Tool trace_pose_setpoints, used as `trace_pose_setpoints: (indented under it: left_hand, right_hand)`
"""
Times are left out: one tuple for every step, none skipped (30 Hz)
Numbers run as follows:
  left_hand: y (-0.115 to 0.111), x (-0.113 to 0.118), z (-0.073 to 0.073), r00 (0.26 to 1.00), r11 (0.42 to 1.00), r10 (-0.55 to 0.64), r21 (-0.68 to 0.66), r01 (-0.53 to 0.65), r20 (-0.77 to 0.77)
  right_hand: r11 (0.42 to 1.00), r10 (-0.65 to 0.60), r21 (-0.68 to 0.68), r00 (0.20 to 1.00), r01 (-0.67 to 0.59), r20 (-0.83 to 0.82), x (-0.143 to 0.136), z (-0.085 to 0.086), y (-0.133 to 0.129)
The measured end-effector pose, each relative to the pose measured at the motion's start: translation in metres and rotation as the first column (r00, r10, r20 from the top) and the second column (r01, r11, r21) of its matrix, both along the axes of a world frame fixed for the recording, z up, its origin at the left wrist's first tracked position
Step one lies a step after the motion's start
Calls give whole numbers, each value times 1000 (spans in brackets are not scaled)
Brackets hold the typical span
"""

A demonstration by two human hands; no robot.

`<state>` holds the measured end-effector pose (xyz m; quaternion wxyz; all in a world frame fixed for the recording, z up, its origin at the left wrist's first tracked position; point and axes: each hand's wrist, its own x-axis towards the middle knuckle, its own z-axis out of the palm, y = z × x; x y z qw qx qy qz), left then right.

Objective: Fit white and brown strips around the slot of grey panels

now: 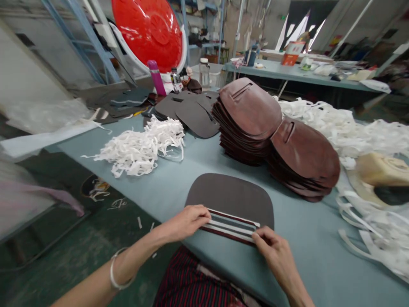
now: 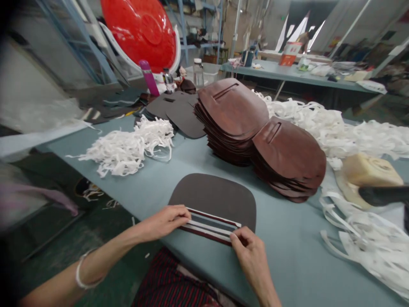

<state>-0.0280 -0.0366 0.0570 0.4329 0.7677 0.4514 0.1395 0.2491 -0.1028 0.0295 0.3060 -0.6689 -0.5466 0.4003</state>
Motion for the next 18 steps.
trace_pose_setpoints:
  left_hand:
    - [-1,-7,-4,999,999,42,-3,-42,-20]
    - [-2,-13,-7,994,996,93,-2,-93,-50]
    - [-3,-18,-10,986,990,143,4,-143,-82]
    - [-3,-22,-12,977,983,183,12,-183,-110]
    - [-2,-26,-14,969,977,212,19,-212,-130]
    - [-1,-28,-15,963,973,229,23,-228,-142]
    - [-1,-30,-16,960,971,237,19,-237,-151]
    - [0,-32,-17,956,969,245,14,-246,-160]
    - [0,-33,-17,951,966,256,7,-259,-172]
    - [0,-33,-17,944,961,271,-1,-276,-187]
    - [0,-32,-16,937,956,285,-9,-293,-203]
    - [-1,-32,-16,930,951,298,-17,-309,-216]
    - [-3,-31,-16,927,948,305,-25,-318,-220]
    - [-4,-30,-16,926,946,308,-30,-322,-217]
    - [-5,-29,-17,928,946,309,-31,-322,-209]
    - [-6,-28,-18,930,947,309,-27,-321,-200]
    - [-7,-27,-19,930,947,312,-20,-322,-194]
    - [-7,-27,-21,927,945,319,-13,-328,-195]
  right_hand:
    - [1000,1,21,1000,-2,27,-1,-1,-2]
    - [999,5,35,999,-7,46,-4,-1,-3]
    - [999,14,40,998,-16,59,-6,-2,-4]
    - [999,25,40,997,-28,67,-9,-3,-4]
    - [998,43,36,997,-45,71,-12,-4,-5]
    - [997,61,34,995,-64,73,-13,-5,-5]
    - [996,75,37,995,-78,72,-14,-6,-6]
    - [996,78,42,994,-82,72,-14,-8,-6]
    - [996,71,45,995,-74,70,-12,-9,-6]
    - [998,52,42,996,-55,70,-10,-11,-7]
    - [999,26,30,997,-28,74,-8,-12,-7]
    - [1000,-1,13,997,0,83,-5,-13,-7]
    - [1000,-20,-6,995,20,99,-2,-13,-7]
    - [999,-27,-21,993,30,119,1,-14,-7]
    - [999,-23,-31,990,28,142,4,-14,-7]
    - [999,-13,-36,986,19,165,7,-14,-8]
    - [999,-3,-40,983,11,186,9,-14,-8]
    - [999,2,-43,979,7,205,11,-15,-9]
